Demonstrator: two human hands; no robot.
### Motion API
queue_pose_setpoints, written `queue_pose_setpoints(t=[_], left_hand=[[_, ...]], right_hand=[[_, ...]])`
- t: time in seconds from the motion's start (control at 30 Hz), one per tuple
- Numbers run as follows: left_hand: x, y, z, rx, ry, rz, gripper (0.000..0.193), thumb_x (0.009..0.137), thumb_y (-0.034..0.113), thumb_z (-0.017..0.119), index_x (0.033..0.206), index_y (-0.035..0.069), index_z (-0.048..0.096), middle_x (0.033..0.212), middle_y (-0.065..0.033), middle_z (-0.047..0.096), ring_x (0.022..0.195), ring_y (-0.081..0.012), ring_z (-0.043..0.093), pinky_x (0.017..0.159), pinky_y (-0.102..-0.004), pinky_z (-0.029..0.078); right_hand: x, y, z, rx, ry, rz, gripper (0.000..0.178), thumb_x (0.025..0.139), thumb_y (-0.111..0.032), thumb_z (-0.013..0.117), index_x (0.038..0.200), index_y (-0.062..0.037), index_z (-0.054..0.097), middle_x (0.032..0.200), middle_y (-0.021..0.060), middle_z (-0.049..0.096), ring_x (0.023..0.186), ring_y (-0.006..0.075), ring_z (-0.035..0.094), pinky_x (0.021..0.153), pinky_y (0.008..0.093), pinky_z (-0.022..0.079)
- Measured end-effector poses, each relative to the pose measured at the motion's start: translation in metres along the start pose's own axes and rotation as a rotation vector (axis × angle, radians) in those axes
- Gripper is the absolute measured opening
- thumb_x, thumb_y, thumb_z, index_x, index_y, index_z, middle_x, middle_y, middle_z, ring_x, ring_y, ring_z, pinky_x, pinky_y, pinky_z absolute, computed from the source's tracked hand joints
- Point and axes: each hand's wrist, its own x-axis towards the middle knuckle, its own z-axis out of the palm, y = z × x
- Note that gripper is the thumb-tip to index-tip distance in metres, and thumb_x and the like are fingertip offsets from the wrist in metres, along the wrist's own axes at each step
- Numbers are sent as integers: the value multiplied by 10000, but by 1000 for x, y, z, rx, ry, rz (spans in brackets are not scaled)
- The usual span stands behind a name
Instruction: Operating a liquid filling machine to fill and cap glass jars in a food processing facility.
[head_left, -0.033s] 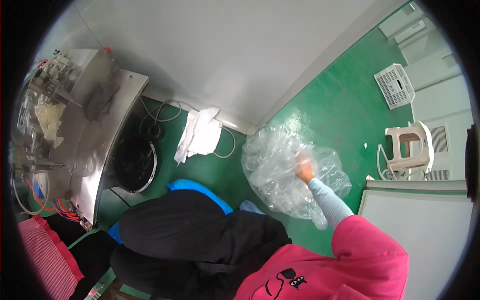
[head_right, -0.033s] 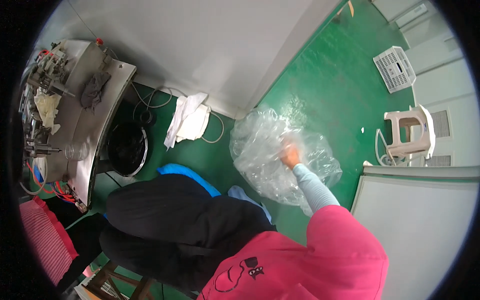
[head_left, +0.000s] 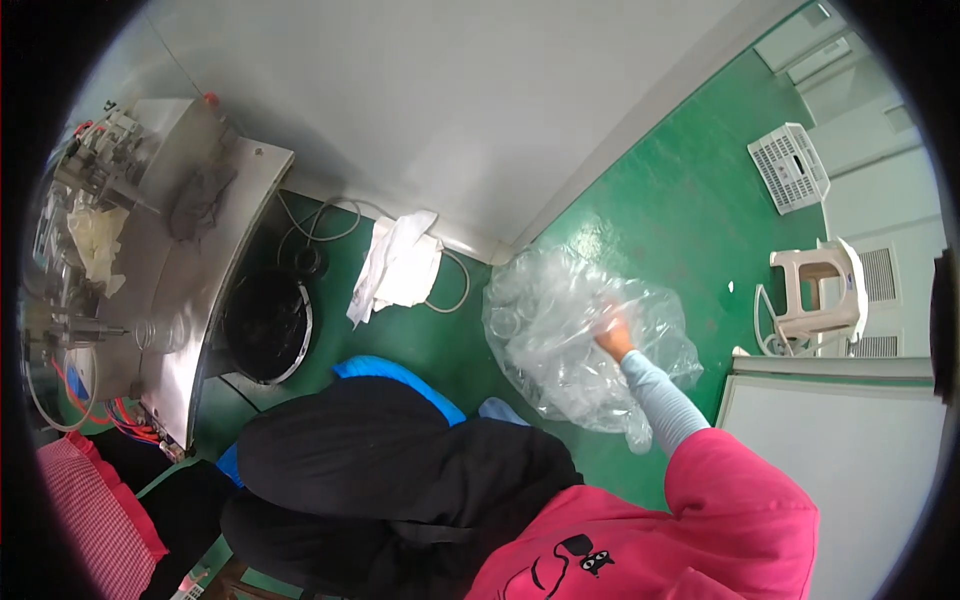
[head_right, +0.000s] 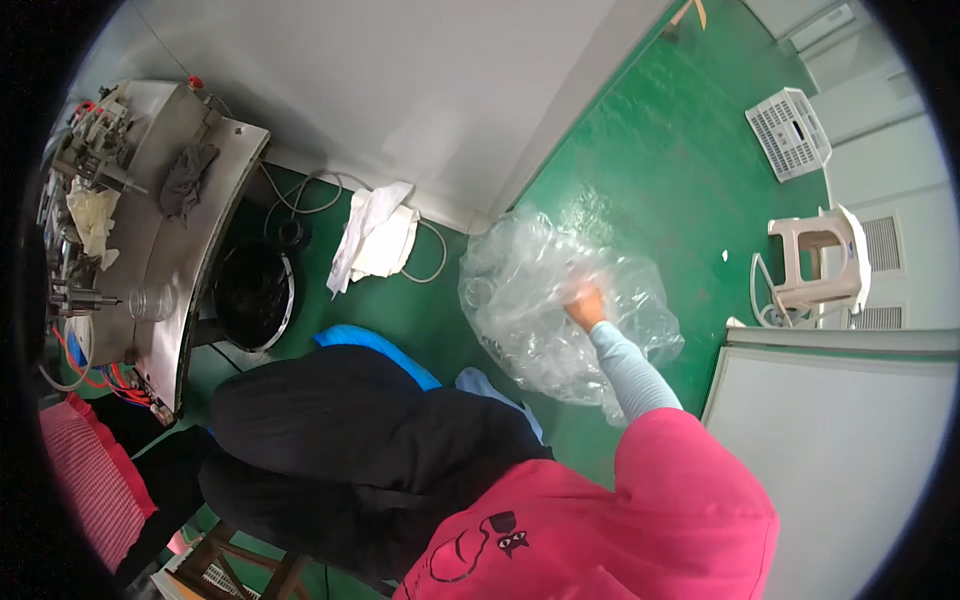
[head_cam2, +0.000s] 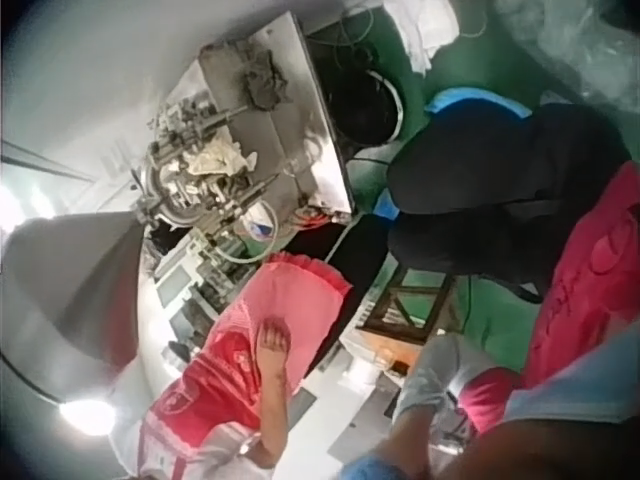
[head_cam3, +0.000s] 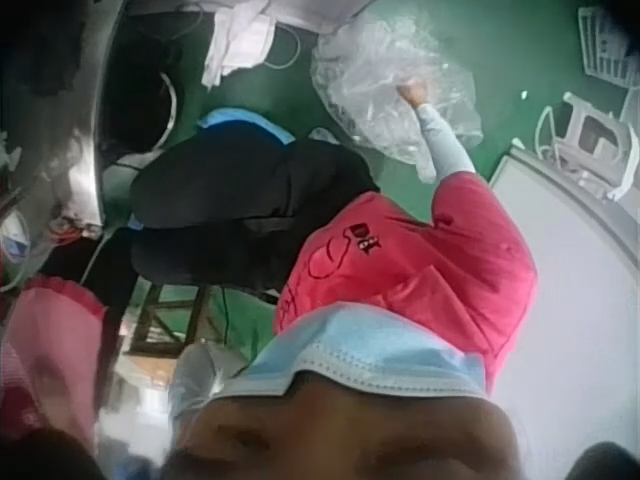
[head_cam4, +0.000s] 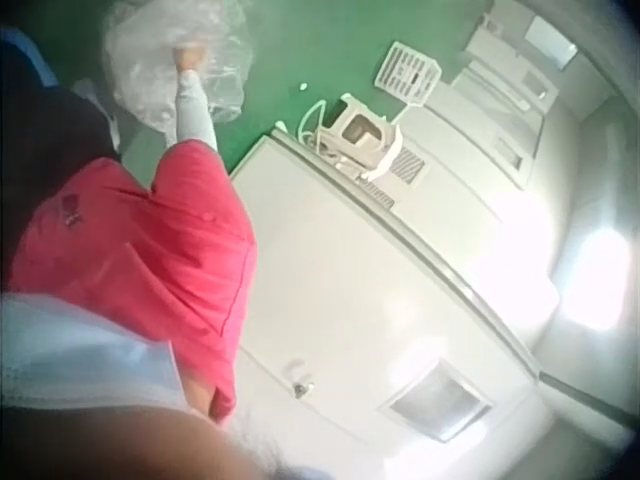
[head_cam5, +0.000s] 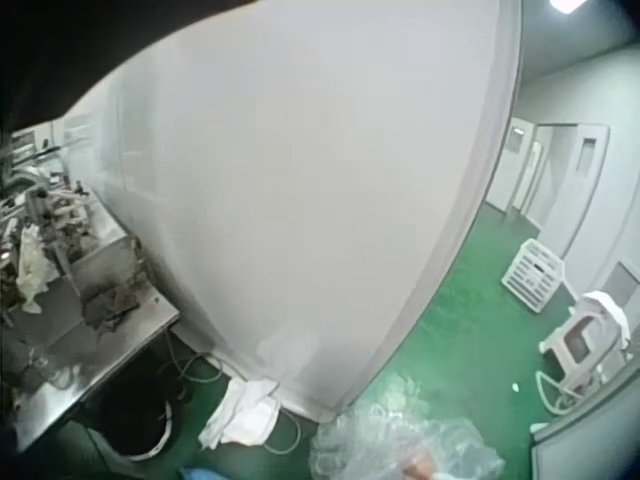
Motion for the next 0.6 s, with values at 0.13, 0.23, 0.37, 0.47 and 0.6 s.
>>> queue_pose_setpoints(t=[0.13,0.23,0.37,0.47,0.6], left_hand=[[8,0,11,-26,-34,-44,433,956,90,463,1369,-29,410,1346,-184,486,1224,-255,492,1068,-357,361],[10,1,12,-38,-37,-72,440,964,76,446,1387,-30,393,1355,-182,480,1235,-250,486,1079,-351,352],[-23,-54,19,-144,-157,-285,491,964,90,451,1436,6,345,1370,-179,465,1274,-251,447,1080,-348,345],[-45,-78,6,-107,-131,-402,491,959,91,472,1434,32,364,1356,-172,479,1237,-243,477,1061,-344,357],[-64,-79,-5,73,-74,-489,460,943,87,525,1391,41,432,1271,-152,527,1145,-216,523,1003,-325,389]], right_hand=[[5,12,-16,-156,40,112,372,807,-199,590,1155,-71,616,1177,217,599,1067,375,581,881,448,486],[1,3,-10,72,185,124,375,780,-237,639,1111,-61,639,1133,202,612,1042,371,585,861,446,488],[-21,2,-49,152,14,-122,353,831,-162,607,1163,-44,603,1148,181,614,1032,351,600,883,450,487],[-3,-5,-41,1037,-240,66,304,883,-92,548,1179,-39,593,1170,160,616,1052,319,597,918,428,477],[-16,-68,-46,1055,-424,-144,315,925,-132,536,1225,-38,566,1200,108,614,1123,261,571,993,392,446]])
